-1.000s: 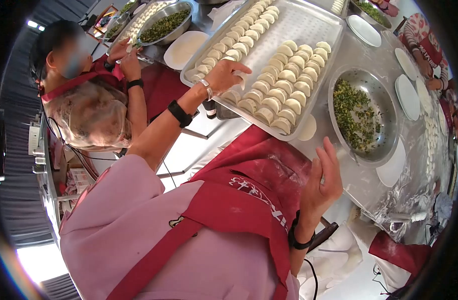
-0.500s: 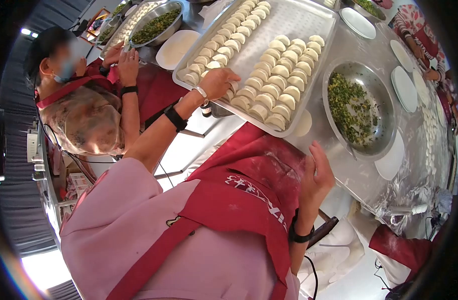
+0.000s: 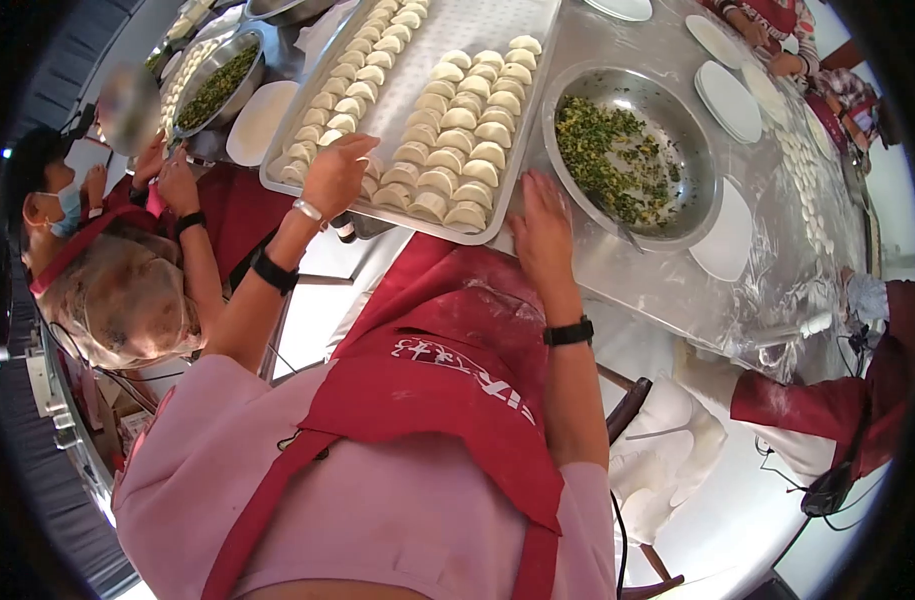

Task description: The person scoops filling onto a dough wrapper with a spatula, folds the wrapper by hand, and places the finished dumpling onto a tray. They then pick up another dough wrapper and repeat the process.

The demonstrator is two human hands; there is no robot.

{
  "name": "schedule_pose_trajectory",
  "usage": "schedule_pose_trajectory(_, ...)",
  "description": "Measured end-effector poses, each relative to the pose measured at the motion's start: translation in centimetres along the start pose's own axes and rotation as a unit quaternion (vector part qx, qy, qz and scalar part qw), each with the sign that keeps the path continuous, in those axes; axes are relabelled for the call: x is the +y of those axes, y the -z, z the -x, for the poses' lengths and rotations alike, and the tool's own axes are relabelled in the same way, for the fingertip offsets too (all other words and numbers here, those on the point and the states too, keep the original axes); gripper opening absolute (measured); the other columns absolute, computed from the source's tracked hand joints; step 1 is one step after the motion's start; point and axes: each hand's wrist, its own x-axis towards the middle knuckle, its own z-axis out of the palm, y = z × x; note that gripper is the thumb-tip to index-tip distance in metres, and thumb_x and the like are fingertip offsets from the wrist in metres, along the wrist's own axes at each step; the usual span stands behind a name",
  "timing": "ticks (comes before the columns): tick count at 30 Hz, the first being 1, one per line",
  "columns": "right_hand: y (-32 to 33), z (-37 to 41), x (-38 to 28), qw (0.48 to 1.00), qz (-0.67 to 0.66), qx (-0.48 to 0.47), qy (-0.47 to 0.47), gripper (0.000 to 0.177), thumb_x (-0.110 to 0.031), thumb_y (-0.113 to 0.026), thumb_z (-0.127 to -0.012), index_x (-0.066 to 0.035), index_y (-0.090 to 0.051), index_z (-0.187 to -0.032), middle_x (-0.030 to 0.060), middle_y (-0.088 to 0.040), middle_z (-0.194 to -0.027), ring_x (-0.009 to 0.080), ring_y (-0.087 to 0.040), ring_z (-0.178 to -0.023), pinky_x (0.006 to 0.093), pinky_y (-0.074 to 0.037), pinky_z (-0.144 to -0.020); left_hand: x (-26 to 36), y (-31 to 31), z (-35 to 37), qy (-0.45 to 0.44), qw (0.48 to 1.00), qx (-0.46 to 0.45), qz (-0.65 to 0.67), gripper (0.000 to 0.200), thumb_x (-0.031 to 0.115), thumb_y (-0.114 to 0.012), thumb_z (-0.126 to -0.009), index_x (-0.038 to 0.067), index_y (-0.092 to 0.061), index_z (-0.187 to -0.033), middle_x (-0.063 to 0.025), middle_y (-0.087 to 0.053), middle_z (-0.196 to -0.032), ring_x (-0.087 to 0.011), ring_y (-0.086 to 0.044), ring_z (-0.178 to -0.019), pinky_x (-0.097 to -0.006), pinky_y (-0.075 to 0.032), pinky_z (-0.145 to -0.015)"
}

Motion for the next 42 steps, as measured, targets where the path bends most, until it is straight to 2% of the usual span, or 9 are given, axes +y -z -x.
schedule_pose_trajectory(2, -0.2, -1.0, 0.0, 0.999, 0.026, -0.025, 0.025, 0.054, -0.008, -0.065, -0.081, -0.001, -0.050, -0.133, 0.0184, -0.052, -0.138, 0.0347, -0.043, -0.133, 0.0445, -0.033, -0.112, 2.5, 0.7, 0.8, 0.021, 0.996, 0.056, 0.062, 0.031, -0.004, -0.058, -0.079, 0.002, -0.069, -0.107, -0.0169, -0.067, -0.106, -0.0364, -0.064, -0.096, -0.0403, -0.052, -0.084)
schedule_pose_trajectory(3, -0.1, -1.2, -0.1, 0.998, 0.039, -0.040, 0.039, 0.053, -0.009, -0.065, -0.081, -0.002, -0.051, -0.132, 0.0177, -0.052, -0.138, 0.0345, -0.044, -0.133, 0.0446, -0.033, -0.111, 2.9, 0.5, 1.4, 0.014, 0.993, 0.066, 0.096, 0.027, -0.004, -0.058, -0.085, 0.001, -0.069, -0.109, -0.0147, -0.069, -0.111, -0.0239, -0.069, -0.093, -0.0325, -0.055, -0.076)
schedule_pose_trajectory(6, 0.2, -0.6, 0.0, 0.998, 0.009, -0.032, 0.060, 0.051, -0.008, -0.065, -0.081, -0.003, -0.052, -0.130, 0.0164, -0.054, -0.136, 0.0342, -0.046, -0.130, 0.0439, -0.036, -0.109, 8.3, 1.1, 3.9, 0.114, 0.949, -0.033, 0.291, 0.022, -0.002, -0.058, -0.088, 0.000, -0.069, -0.107, -0.0116, -0.069, -0.106, -0.0165, -0.068, -0.093, -0.0304, -0.056, -0.079)
schedule_pose_trajectory(11, 1.2, 1.8, -1.0, 0.999, -0.028, -0.027, 0.031, 0.047, -0.004, -0.065, -0.080, -0.001, -0.055, -0.126, 0.0177, -0.056, -0.132, 0.0364, -0.048, -0.127, 0.0446, -0.038, -0.107, 12.5, -4.3, 8.4, 0.331, 0.625, -0.260, 0.658, 0.027, 0.012, -0.059, -0.097, -0.007, -0.059, -0.117, -0.0149, -0.063, -0.112, -0.0235, -0.065, -0.100, -0.0364, -0.056, -0.092)
schedule_pose_trajectory(15, 1.3, 3.3, -1.3, 0.997, -0.072, -0.001, 0.003, 0.045, -0.002, -0.065, -0.079, -0.002, -0.058, -0.124, 0.0194, -0.059, -0.127, 0.0389, -0.051, -0.124, 0.0450, -0.040, -0.106, 12.4, -11.7, 8.0, 0.398, 0.422, -0.193, 0.791, 0.026, 0.012, -0.059, -0.098, -0.001, -0.055, -0.119, -0.0135, -0.058, -0.115, -0.0251, -0.058, -0.114, -0.0455, -0.048, -0.105)
schedule_pose_trajectory(21, 2.6, 7.1, -2.4, 0.988, -0.151, -0.025, -0.004, 0.042, -0.001, -0.065, -0.082, -0.003, -0.061, -0.123, 0.0185, -0.064, -0.120, 0.0328, -0.061, -0.114, 0.0385, -0.047, -0.098, 14.5, -11.7, 7.2, 0.429, 0.454, -0.176, 0.760, 0.029, 0.014, -0.056, -0.099, 0.002, -0.055, -0.125, -0.0135, -0.060, -0.124, -0.0259, -0.061, -0.114, -0.0440, -0.054, -0.098)
schedule_pose_trajectory(24, 7.1, 7.5, -3.7, 0.901, -0.270, -0.020, -0.341, 0.039, -0.003, -0.066, -0.085, -0.004, -0.062, -0.124, 0.0116, -0.068, -0.111, 0.0193, -0.066, -0.098, 0.0308, -0.052, -0.086, 13.7, -12.5, 8.0, 0.376, 0.514, -0.241, 0.733, 0.033, 0.015, -0.057, -0.098, 0.000, -0.055, -0.128, -0.0141, -0.062, -0.124, -0.0258, -0.065, -0.110, -0.0435, -0.057, -0.092)
schedule_pose_trajectory(27, 8.8, 8.5, -1.2, 0.855, -0.288, 0.237, -0.361, 0.040, -0.006, -0.070, -0.085, -0.004, -0.062, -0.124, 0.0055, -0.069, -0.100, 0.0096, -0.062, -0.086, 0.0261, -0.051, -0.077, 13.3, -11.9, 8.6, 0.361, 0.490, -0.292, 0.738, 0.035, 0.014, -0.058, -0.097, -0.002, -0.056, -0.128, -0.0143, -0.065, -0.120, -0.0252, -0.066, -0.106, -0.0432, -0.057, -0.091)
schedule_pose_trajectory(42, 12.8, -1.0, -0.5, 0.979, -0.024, 0.197, -0.046, 0.008, -0.007, -0.070, -0.082, -0.001, -0.067, -0.086, 0.0120, -0.064, -0.082, 0.0262, -0.063, -0.071, 0.0348, -0.050, -0.065, 16.1, -4.7, 8.2, 0.253, 0.453, -0.325, 0.791, 0.041, 0.011, -0.057, -0.098, -0.005, -0.049, -0.134, -0.0147, -0.061, -0.127, -0.0251, -0.063, -0.113, -0.0419, -0.053, -0.098)
